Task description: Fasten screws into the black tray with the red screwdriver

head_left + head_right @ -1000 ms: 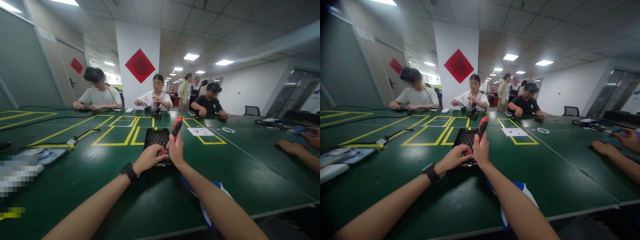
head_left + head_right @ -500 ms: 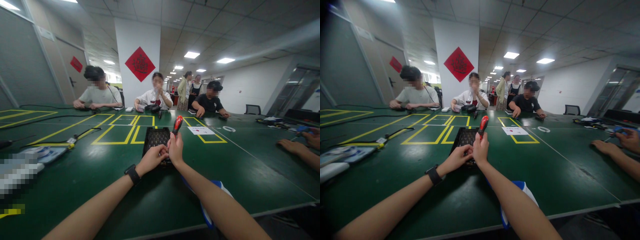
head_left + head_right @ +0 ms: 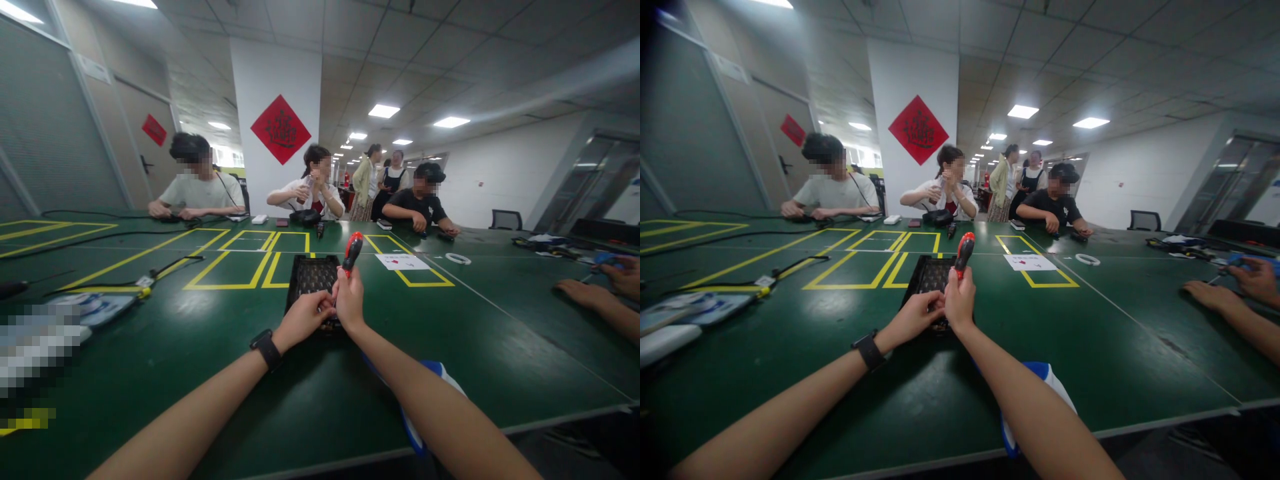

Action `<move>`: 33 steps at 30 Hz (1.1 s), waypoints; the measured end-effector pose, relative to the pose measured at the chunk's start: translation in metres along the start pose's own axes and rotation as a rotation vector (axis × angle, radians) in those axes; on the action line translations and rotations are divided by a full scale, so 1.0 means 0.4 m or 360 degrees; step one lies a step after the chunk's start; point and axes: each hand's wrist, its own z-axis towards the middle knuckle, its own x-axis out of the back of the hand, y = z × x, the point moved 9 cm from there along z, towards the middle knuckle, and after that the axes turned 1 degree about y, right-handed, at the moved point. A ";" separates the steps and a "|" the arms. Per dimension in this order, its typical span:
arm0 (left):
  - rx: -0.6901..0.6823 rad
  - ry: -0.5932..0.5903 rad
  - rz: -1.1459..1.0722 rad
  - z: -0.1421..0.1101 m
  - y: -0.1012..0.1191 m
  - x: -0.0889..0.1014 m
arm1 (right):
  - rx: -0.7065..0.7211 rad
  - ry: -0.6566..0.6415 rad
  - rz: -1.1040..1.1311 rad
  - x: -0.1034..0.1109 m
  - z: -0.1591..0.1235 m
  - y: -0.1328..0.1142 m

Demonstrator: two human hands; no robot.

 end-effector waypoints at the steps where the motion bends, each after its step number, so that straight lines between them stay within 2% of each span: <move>1: 0.0014 0.0011 0.0017 0.000 -0.004 0.000 | 0.0000 0.0007 -0.0002 0.001 0.000 0.000; 5: 0.0033 -0.0015 0.0056 0.001 -0.012 -0.005 | -0.0015 -0.0013 0.0023 -0.002 0.002 0.004; 11: -0.0041 -0.0076 -0.0043 0.001 0.007 -0.013 | 0.0014 0.0005 0.0029 0.005 0.011 0.001; 17: 0.0038 -0.0059 0.0015 0.002 -0.011 -0.014 | 0.0023 0.0075 0.0025 0.018 0.013 -0.006; 25: -0.0091 -0.0068 0.0064 -0.001 0.012 -0.011 | -0.0067 -0.0078 0.0072 -0.009 0.016 0.021; 33: 0.0028 -0.0052 0.0009 0.002 -0.008 -0.012 | -0.0062 -0.0016 0.0124 -0.001 0.014 0.022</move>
